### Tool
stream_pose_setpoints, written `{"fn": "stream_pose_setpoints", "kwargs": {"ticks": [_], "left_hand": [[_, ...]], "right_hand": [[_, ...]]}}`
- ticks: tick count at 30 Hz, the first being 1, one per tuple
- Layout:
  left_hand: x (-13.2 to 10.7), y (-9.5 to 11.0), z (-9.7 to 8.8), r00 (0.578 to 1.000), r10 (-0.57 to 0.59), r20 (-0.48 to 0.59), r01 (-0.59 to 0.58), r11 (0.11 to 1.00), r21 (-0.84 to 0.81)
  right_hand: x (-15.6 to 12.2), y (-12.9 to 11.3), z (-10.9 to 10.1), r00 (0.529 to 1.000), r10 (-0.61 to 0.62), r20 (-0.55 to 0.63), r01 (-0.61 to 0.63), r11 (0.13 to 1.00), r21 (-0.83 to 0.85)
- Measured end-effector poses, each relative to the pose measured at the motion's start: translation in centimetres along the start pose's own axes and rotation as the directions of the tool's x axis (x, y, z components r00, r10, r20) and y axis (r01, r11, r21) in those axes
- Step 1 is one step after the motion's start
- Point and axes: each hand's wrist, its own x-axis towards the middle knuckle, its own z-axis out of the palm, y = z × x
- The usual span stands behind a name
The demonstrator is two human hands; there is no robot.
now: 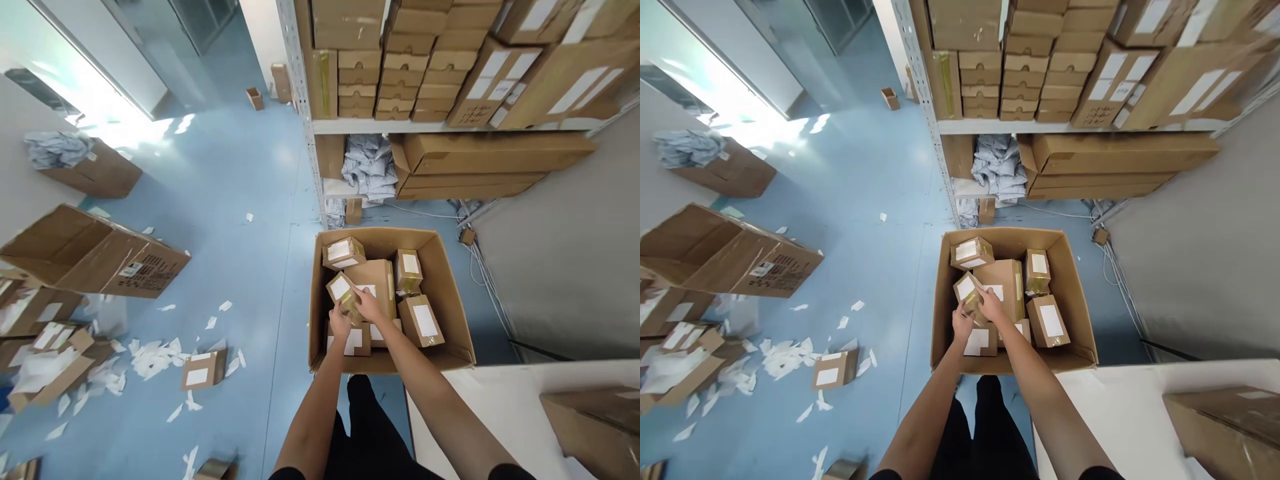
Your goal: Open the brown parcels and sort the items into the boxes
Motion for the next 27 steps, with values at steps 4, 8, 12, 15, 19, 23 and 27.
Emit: {"fn": "stream_pose_setpoints", "kwargs": {"ticks": [4, 8, 12, 15, 19, 23, 27], "left_hand": [[-1.1, 4.0, -3.7, 0.996, 0.088, -0.027, -0.084, 0.99, 0.117], [-3.3, 7.8, -6.9, 0.938, 0.341, 0.065, -0.347, 0.929, 0.13], [-6.4, 10.3, -8.2, 0.802, 0.587, 0.106, -0.593, 0.805, 0.025], [-9.2, 11.8, -7.5, 0.688, 0.707, 0.165, -0.708, 0.703, -0.064], [-13.8, 13.5, -4.8, 0.541, 0.778, 0.32, -0.783, 0.605, -0.146], [-19.7, 14.4, -0.9, 0.37, 0.806, 0.462, -0.816, 0.52, -0.254], [-27.4, 14.3, 4.1, 0.189, 0.788, 0.585, -0.831, 0.446, -0.332]], "right_hand": [[-3.4, -2.2, -2.9, 0.98, 0.022, -0.199, -0.025, 1.0, -0.014], [-8.3, -3.8, -5.1, 0.897, -0.004, -0.443, 0.008, 1.0, 0.007], [-14.0, -4.8, -5.2, 0.729, -0.003, -0.684, 0.026, 0.999, 0.023], [-18.5, -4.9, -4.7, 0.57, 0.098, -0.816, -0.065, 0.995, 0.073], [-25.5, -3.9, -4.6, 0.372, 0.21, -0.904, -0.201, 0.969, 0.142], [-33.5, -1.9, -4.3, 0.221, 0.294, -0.93, -0.335, 0.918, 0.211], [-42.5, 0.9, -2.8, 0.065, 0.405, -0.912, -0.462, 0.822, 0.332]]}}
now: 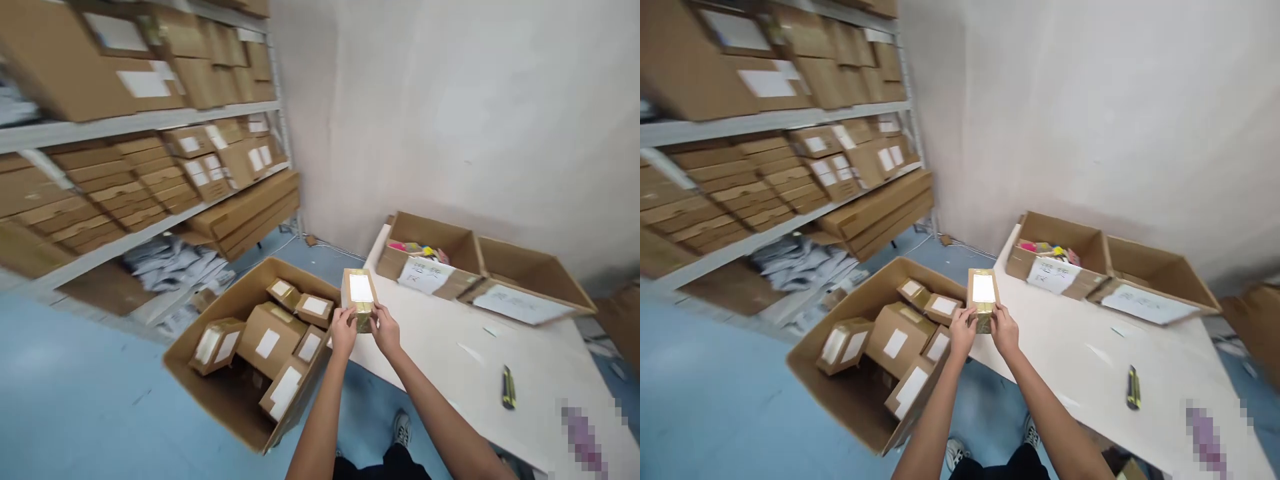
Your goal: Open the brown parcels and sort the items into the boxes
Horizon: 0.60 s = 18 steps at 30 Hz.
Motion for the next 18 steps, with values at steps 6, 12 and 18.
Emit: {"fn": "stream_pose_setpoints", "kwargs": {"ticks": [6, 12, 18], "left_hand": [[-0.2, 6.8, 15.3, 0.973, 0.14, 0.186, -0.125, 0.988, -0.09], [-4.9, 8.1, 26.9, 0.821, 0.016, 0.571, -0.107, 0.986, 0.126], [-3.7, 9.0, 30.8, 0.721, -0.102, 0.685, -0.259, 0.878, 0.403]], "right_hand": [[-3.0, 12.9, -8.2, 0.964, 0.197, -0.177, -0.211, 0.975, -0.065], [-9.3, 24.8, -11.4, 0.909, 0.415, 0.037, -0.411, 0.908, -0.074], [-12.0, 31.0, -14.4, 0.854, 0.452, 0.257, -0.457, 0.888, -0.041]]}}
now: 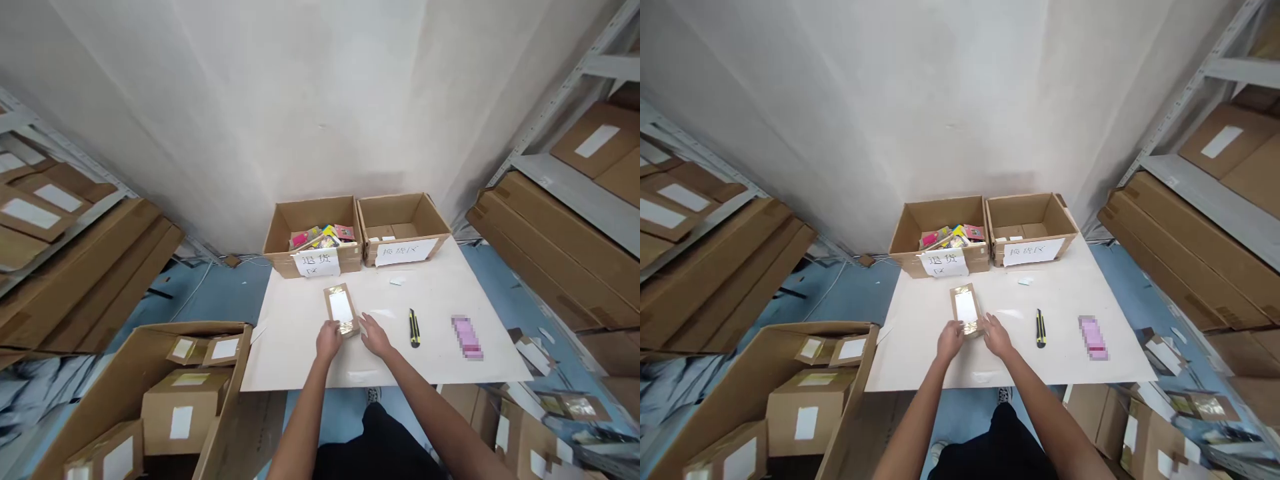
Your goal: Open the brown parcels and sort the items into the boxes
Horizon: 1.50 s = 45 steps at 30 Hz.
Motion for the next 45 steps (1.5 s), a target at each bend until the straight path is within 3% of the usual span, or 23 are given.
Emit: {"fn": "stream_pose_setpoints", "kwargs": {"ticks": [2, 5, 8, 10, 14, 18, 21, 23, 25, 28, 31, 34, 38, 41, 45], "left_hand": [[2.7, 0.5, -1.7, 1.0, 0.006, 0.016, -0.008, 0.996, 0.094], [7.1, 0.8, -3.8, 0.984, -0.021, 0.178, -0.021, 0.973, 0.229], [10.5, 0.1, -4.4, 0.947, -0.031, 0.319, -0.063, 0.958, 0.281], [11.6, -0.8, -4.2, 0.927, -0.053, 0.372, -0.068, 0.95, 0.306], [12.0, -2.5, -3.7, 0.924, -0.077, 0.374, -0.069, 0.93, 0.362], [11.8, -2.5, -3.5, 0.921, -0.111, 0.372, -0.046, 0.921, 0.387], [11.5, -1.7, -3.5, 0.909, -0.132, 0.396, -0.029, 0.926, 0.376], [11.1, -1.2, -3.6, 0.893, -0.165, 0.419, -0.007, 0.926, 0.378], [10.8, -1.1, -3.7, 0.884, -0.162, 0.438, -0.007, 0.933, 0.359], [10.5, -1.5, -3.6, 0.885, -0.169, 0.434, 0.019, 0.945, 0.328], [10.4, -2.0, -3.4, 0.89, -0.157, 0.428, 0.019, 0.951, 0.31], [10.1, -2.4, -3.0, 0.905, -0.122, 0.408, -0.001, 0.957, 0.289], [9.9, -2.9, -2.5, 0.918, -0.106, 0.382, 0.004, 0.966, 0.257], [9.8, -3.4, -2.2, 0.924, -0.091, 0.371, 0.007, 0.975, 0.221], [9.6, -4.4, -2.2, 0.924, -0.029, 0.382, -0.034, 0.987, 0.156]], "right_hand": [[0.6, 1.3, -1.9, 0.999, 0.014, -0.046, -0.014, 1.0, 0.003], [1.4, 4.2, -5.4, 0.994, 0.059, -0.089, -0.06, 0.998, -0.005], [1.0, 8.9, -8.5, 0.975, 0.192, -0.107, -0.195, 0.981, -0.017], [0.0, 12.3, -9.7, 0.934, 0.333, -0.129, -0.337, 0.942, -0.011], [-2.6, 17.4, -9.2, 0.773, 0.626, -0.097, -0.627, 0.779, 0.028], [-4.5, 18.3, -5.4, 0.62, 0.785, 0.003, -0.782, 0.617, 0.091], [-5.0, 17.2, -2.8, 0.562, 0.827, 0.011, -0.806, 0.544, 0.233], [-4.5, 16.1, -2.0, 0.561, 0.826, 0.051, -0.794, 0.519, 0.317], [-3.2, 14.5, -1.8, 0.619, 0.781, 0.083, -0.746, 0.551, 0.375], [-0.2, 10.5, -2.1, 0.75, 0.657, 0.079, -0.615, 0.649, 0.448], [3.5, 4.5, -2.0, 0.898, 0.437, 0.052, -0.412, 0.793, 0.45], [7.0, -1.6, -1.3, 0.961, 0.268, 0.063, -0.275, 0.92, 0.278], [9.9, -6.8, 0.0, 0.927, 0.318, 0.197, -0.317, 0.948, -0.039], [10.3, -8.4, 0.4, 0.882, 0.401, 0.246, -0.356, 0.911, -0.208], [9.4, -9.4, -0.3, 0.864, 0.427, 0.268, -0.335, 0.883, -0.328]]}}
